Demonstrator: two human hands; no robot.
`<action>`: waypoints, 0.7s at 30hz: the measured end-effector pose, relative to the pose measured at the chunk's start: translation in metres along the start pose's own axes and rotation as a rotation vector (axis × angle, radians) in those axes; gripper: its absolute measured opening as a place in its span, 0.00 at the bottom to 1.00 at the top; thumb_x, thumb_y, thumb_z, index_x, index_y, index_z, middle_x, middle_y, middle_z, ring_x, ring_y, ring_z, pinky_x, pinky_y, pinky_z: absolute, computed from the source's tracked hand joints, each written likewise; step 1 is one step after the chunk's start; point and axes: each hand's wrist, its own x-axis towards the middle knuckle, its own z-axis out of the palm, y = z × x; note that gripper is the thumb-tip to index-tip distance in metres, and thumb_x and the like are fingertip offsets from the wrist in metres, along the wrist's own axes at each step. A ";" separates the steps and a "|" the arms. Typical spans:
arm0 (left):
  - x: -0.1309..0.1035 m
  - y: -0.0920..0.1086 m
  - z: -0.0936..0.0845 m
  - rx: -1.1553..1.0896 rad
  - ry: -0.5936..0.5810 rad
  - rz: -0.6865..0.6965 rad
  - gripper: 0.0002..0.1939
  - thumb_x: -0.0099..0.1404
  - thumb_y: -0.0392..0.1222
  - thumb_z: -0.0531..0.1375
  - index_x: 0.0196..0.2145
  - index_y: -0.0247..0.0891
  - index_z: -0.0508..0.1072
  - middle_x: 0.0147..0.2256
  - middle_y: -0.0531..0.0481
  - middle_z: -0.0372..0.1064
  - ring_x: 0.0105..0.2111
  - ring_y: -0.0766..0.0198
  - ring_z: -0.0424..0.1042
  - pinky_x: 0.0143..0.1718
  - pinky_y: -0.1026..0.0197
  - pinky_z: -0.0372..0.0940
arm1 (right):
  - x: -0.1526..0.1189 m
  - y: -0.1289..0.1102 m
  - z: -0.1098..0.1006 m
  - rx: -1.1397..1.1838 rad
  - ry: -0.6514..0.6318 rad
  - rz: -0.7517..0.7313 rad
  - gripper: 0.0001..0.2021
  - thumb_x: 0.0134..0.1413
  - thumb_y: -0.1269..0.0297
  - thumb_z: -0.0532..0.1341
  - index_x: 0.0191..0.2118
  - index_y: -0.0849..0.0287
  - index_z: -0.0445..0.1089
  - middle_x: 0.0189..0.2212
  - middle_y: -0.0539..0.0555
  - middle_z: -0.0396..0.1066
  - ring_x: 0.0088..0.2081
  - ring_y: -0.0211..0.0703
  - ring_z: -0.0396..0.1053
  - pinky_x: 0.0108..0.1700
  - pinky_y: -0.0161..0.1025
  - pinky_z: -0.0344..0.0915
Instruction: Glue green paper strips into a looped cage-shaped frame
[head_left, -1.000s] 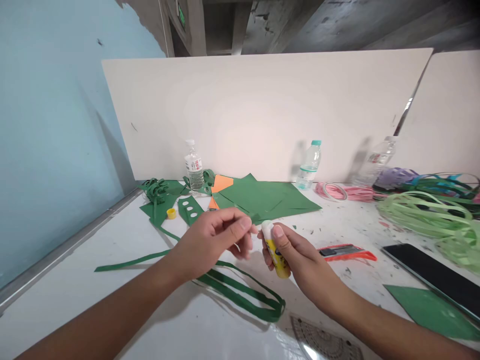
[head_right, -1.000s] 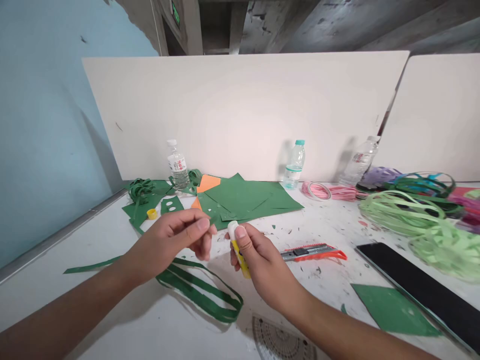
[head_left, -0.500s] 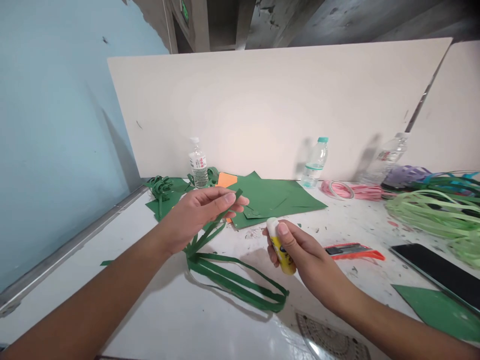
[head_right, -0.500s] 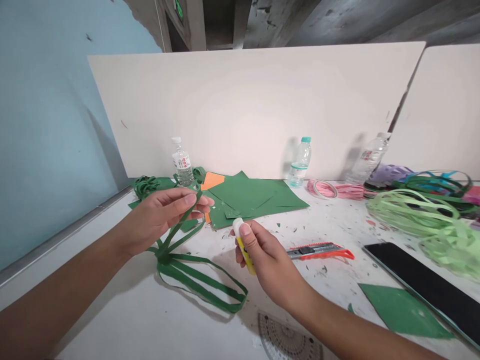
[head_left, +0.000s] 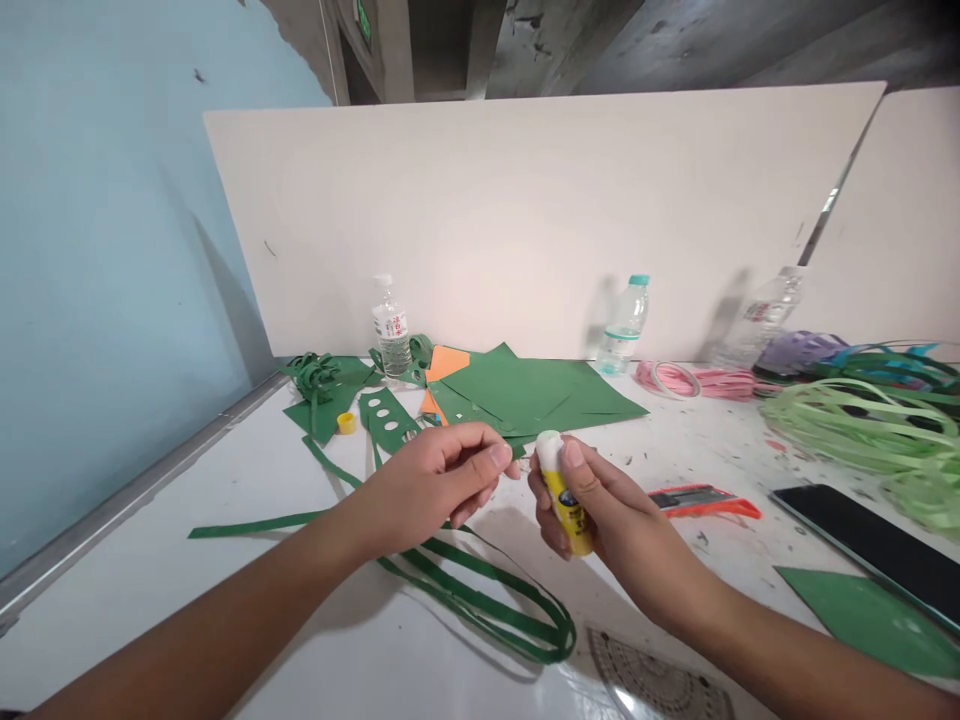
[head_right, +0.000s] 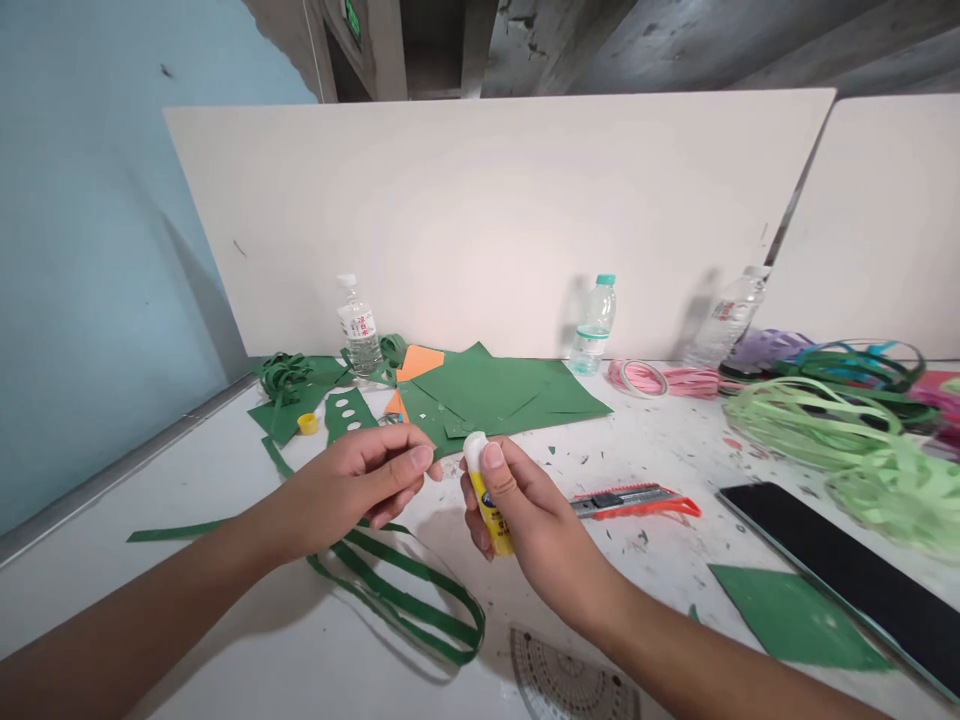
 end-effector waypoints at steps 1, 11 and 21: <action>-0.001 0.000 0.001 0.013 -0.004 -0.004 0.19 0.77 0.56 0.56 0.35 0.39 0.70 0.24 0.60 0.57 0.23 0.71 0.55 0.24 0.67 0.52 | -0.001 -0.001 0.000 0.003 -0.023 0.002 0.23 0.71 0.38 0.50 0.41 0.54 0.65 0.32 0.48 0.63 0.27 0.38 0.59 0.34 0.41 0.56; -0.004 0.005 0.010 0.000 -0.032 0.052 0.13 0.74 0.47 0.62 0.32 0.39 0.72 0.21 0.62 0.49 0.22 0.70 0.48 0.22 0.67 0.46 | -0.013 -0.001 0.005 -0.081 -0.128 -0.084 0.23 0.75 0.42 0.45 0.36 0.53 0.63 0.29 0.49 0.62 0.33 0.44 0.57 0.39 0.43 0.54; -0.002 0.003 0.010 0.021 -0.016 0.125 0.13 0.74 0.47 0.62 0.32 0.40 0.73 0.22 0.60 0.58 0.23 0.69 0.53 0.28 0.65 0.52 | -0.015 -0.001 0.008 -0.145 -0.155 -0.125 0.22 0.76 0.44 0.44 0.36 0.53 0.61 0.30 0.48 0.61 0.32 0.43 0.56 0.37 0.41 0.54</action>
